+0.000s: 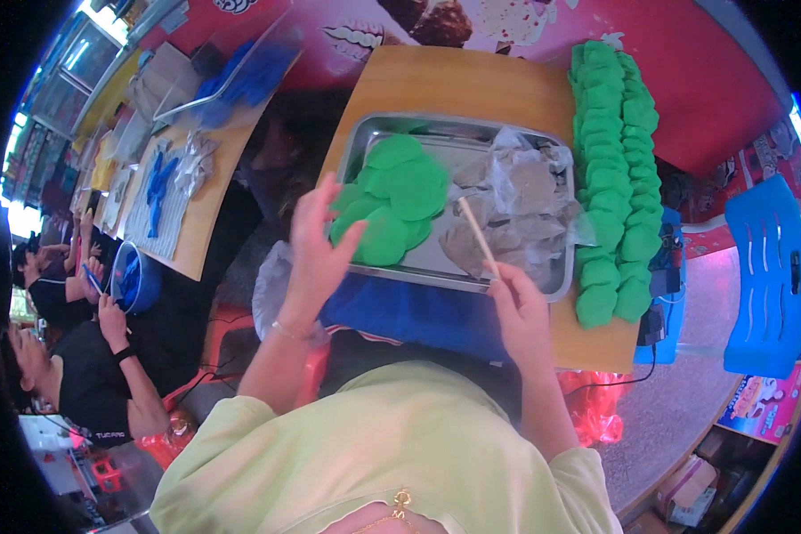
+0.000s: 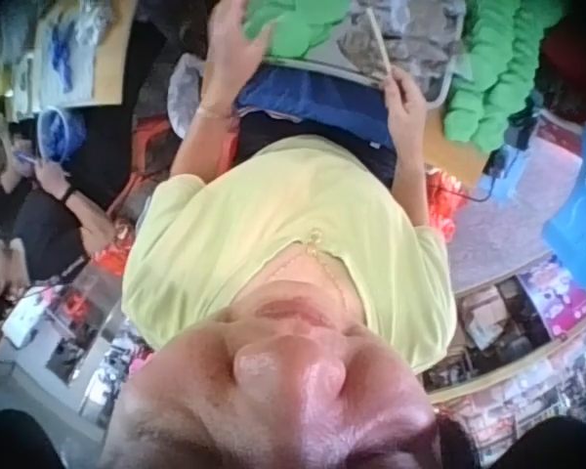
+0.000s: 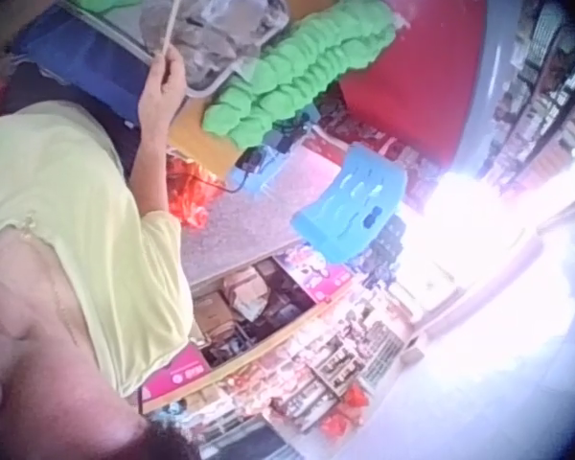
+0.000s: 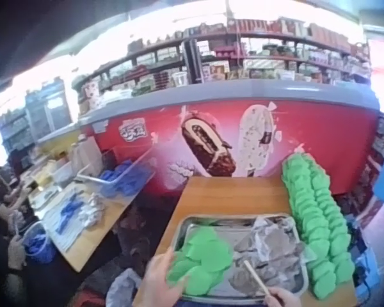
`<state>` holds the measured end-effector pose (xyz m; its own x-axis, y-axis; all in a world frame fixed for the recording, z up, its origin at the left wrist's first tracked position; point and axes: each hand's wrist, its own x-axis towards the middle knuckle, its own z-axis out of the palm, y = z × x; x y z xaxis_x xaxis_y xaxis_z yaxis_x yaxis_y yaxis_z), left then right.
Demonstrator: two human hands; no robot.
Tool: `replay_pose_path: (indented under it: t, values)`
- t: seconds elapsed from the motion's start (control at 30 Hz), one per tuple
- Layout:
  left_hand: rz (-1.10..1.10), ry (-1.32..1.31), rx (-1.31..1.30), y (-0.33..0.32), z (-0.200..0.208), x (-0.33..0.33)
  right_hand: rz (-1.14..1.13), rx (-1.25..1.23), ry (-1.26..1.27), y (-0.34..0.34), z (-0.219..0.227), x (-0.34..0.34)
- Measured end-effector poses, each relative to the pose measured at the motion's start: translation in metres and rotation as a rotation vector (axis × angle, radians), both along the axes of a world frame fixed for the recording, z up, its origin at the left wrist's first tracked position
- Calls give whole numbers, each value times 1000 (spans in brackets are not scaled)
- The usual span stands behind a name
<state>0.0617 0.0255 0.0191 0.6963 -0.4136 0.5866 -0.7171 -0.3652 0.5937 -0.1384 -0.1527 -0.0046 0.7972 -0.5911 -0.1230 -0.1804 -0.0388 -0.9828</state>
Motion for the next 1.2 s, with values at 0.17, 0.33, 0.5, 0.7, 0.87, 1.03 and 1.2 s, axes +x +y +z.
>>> replay_pose_path:
  t: [0.17, 0.33, 0.5, 0.7, 0.87, 1.03, 1.2]
  values:
    - [-489, 126, 565, 85, 38, -25, 66, -16, -81, -2, -9, -3]
    - [-1184, 898, 1376, 163, 50, -99, 35, 81, -67, -10, -13, -7]
    - [-1153, 910, 1356, 180, 24, -105, 75, 44, -109, -14, -21, -8]
    - [-1092, 891, 1308, 183, 21, -113, 102, 89, -118, -16, -20, -10]
    - [-1050, 876, 1244, 186, 11, -118, 111, 86, -93, -15, -19, -13]
    - [-1016, 865, 1176, 187, -1, -121, 123, 118, -95, -16, -18, -10]
    - [-986, 852, 1123, 190, -8, -123, 126, 110, -103, -16, -16, -11]
